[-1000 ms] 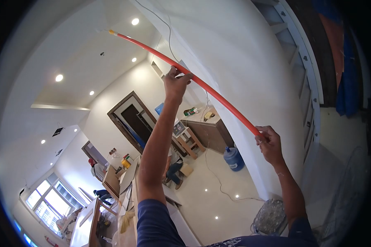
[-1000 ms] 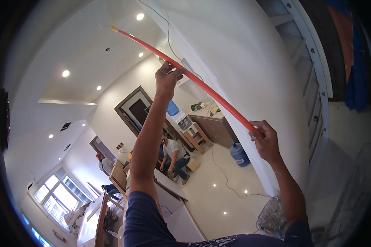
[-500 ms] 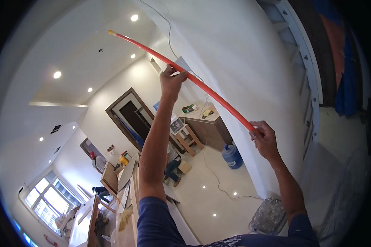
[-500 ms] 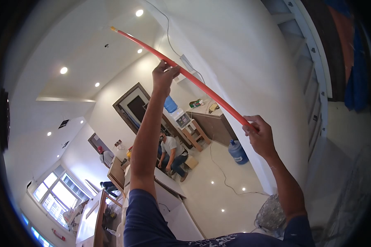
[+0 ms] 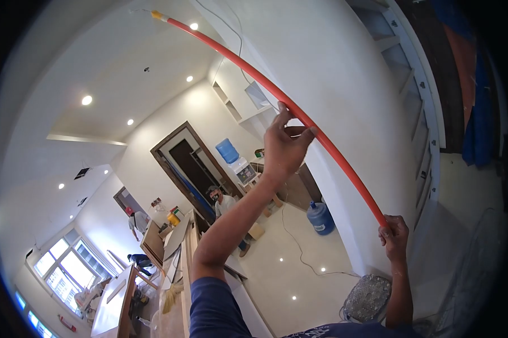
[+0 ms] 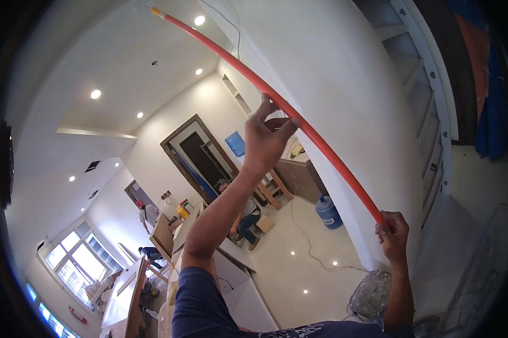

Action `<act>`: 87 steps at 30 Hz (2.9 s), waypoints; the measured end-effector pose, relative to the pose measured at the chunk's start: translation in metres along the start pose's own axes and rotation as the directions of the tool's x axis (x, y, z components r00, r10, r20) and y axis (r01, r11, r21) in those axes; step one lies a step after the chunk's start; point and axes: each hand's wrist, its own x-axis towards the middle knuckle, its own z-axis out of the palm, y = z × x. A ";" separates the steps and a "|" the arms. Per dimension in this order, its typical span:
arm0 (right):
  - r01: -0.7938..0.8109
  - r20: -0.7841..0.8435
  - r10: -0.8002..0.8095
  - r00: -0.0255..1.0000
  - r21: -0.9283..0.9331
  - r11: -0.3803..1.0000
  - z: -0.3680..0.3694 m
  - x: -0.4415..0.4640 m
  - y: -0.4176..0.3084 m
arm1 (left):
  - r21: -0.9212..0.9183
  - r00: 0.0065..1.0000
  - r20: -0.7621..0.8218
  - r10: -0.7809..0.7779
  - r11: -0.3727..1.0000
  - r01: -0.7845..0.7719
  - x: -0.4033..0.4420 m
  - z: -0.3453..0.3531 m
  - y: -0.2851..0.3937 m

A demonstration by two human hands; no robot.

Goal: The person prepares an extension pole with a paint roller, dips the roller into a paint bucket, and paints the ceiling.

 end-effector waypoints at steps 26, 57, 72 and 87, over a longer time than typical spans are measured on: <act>0.028 -0.026 -0.031 0.999 -0.118 0.993 -0.022 0.017 -0.041 | -0.015 0.998 -0.062 0.011 1.000 -0.012 0.034 0.027 -0.010; -0.064 0.051 0.071 0.996 -0.125 0.990 0.031 0.100 -0.014 | 0.018 0.997 -0.061 0.038 0.999 -0.037 0.094 -0.042 -0.088; -0.009 0.004 0.010 1.000 -0.084 0.996 -0.063 0.003 -0.039 | -0.096 0.998 0.069 0.013 0.995 -0.006 0.003 0.033 0.016; -0.075 0.059 0.082 0.995 -0.112 0.991 0.041 -0.001 -0.062 | 0.044 0.976 -0.209 0.055 0.998 -0.046 0.005 -0.028 -0.010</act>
